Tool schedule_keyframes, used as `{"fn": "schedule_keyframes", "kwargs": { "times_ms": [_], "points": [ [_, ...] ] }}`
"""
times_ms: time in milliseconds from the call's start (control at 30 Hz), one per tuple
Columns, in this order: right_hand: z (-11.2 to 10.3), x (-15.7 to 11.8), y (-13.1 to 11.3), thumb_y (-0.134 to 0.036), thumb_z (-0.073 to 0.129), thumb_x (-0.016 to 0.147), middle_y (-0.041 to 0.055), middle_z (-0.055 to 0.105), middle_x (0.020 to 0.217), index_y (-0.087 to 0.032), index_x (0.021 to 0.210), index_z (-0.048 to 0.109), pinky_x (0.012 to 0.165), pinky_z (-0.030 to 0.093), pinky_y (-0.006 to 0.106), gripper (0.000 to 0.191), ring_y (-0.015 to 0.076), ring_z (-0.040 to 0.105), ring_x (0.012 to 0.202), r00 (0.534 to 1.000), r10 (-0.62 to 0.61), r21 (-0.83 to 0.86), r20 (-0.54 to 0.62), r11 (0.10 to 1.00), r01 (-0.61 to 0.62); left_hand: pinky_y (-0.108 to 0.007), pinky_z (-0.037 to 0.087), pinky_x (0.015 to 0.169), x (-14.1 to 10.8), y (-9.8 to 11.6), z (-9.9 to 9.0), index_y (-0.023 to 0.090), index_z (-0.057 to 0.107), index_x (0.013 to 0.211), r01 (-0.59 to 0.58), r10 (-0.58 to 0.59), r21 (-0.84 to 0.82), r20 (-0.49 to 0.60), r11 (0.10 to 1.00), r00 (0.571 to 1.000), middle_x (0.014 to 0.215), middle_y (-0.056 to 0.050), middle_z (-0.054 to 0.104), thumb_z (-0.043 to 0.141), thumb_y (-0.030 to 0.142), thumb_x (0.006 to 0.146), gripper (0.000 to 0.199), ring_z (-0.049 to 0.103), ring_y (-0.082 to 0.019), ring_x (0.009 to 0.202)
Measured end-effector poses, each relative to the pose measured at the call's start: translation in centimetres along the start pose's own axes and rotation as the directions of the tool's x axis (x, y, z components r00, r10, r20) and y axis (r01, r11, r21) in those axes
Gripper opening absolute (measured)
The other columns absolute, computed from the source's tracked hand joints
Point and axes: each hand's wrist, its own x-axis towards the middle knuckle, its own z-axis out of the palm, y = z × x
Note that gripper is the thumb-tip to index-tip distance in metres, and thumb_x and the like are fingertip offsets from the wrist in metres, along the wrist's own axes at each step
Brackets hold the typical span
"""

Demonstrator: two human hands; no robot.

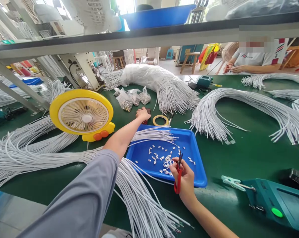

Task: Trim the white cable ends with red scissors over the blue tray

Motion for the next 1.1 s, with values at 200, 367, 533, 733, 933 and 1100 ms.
{"fn": "schedule_keyframes", "kwargs": {
  "times_ms": [200,367,533,733,933,1100],
  "points": [
    [-0.1,1.3,-0.3,-0.031,0.069,0.072,-0.0053,0.049,0.063,-0.018,0.091,0.061,0.051,0.038,0.022,0.025,0.0069,0.042,0.053,0.997,-0.061,0.056,-0.042,0.996,0.063,-0.05,0.033,0.109,-4.7,-1.6,-2.2,0.012,0.046,0.132,-0.259,0.263,0.051,-0.082,0.964,0.961,0.14,-0.017,0.043,0.051,0.043,0.092,0.051,0.038,-0.031,0.133],
    [0.0,2.2,0.8,-0.036,0.067,0.073,-0.0049,0.05,0.064,-0.019,0.096,0.059,0.05,0.039,0.022,0.029,0.0076,0.045,0.053,0.996,-0.06,0.118,-0.066,0.991,0.068,-0.033,0.033,0.109,-11.9,-7.2,-3.9,0.019,0.059,0.117,-0.553,0.558,0.073,-0.077,0.83,0.827,0.126,-0.009,0.056,0.037,0.041,0.097,0.037,0.047,-0.022,0.125],
    [0.3,2.2,0.6,-0.035,0.068,0.072,-0.0051,0.051,0.061,-0.019,0.093,0.059,0.048,0.04,0.021,0.028,0.0073,0.047,0.05,0.994,-0.095,0.173,-0.058,0.979,0.104,-0.037,0.046,0.094,-16.7,-12.4,-2.1,0.018,0.067,0.09,-0.605,0.601,0.132,0.072,0.786,0.796,0.102,-0.007,0.065,0.062,0.039,0.085,0.022,0.059,-0.023,0.103],
    [0.0,2.3,0.0,-0.033,0.067,0.071,-0.0058,0.051,0.057,-0.019,0.091,0.058,0.043,0.034,0.02,0.026,0.0058,0.043,0.045,0.978,-0.161,0.219,-0.135,0.957,0.188,-0.042,0.05,0.091,-16.5,-12.1,-0.7,0.012,0.061,0.107,-0.576,0.578,0.102,0.019,0.811,0.816,0.106,-0.008,0.063,0.056,0.034,0.091,0.028,0.061,-0.019,0.099],
    [-1.2,3.7,-0.3,-0.031,0.064,0.074,-0.0064,0.051,0.061,-0.02,0.093,0.056,0.043,0.033,0.019,0.024,0.0051,0.043,0.046,0.904,-0.253,0.232,-0.345,0.91,0.344,-0.026,0.05,0.066,-21.3,-9.3,-2.0,0.011,0.068,0.103,-0.701,0.697,-0.193,-0.098,0.687,0.71,0.08,-0.007,0.067,0.047,0.031,0.093,0.03,0.06,-0.014,0.065],
    [-1.5,4.7,0.1,-0.033,0.058,0.079,-0.0077,0.05,0.062,-0.021,0.094,0.05,0.044,0.033,0.019,0.021,0.0044,0.04,0.045,0.859,-0.292,0.209,-0.42,0.89,0.405,-0.021,0.044,0.06,-27.0,-6.0,-1.1,0.017,0.074,0.083,-0.8,0.895,-0.465,-0.034,0.379,0.444,0.071,-0.003,0.067,0.058,0.032,0.087,0.023,0.056,-0.01,0.062]
  ]
}}
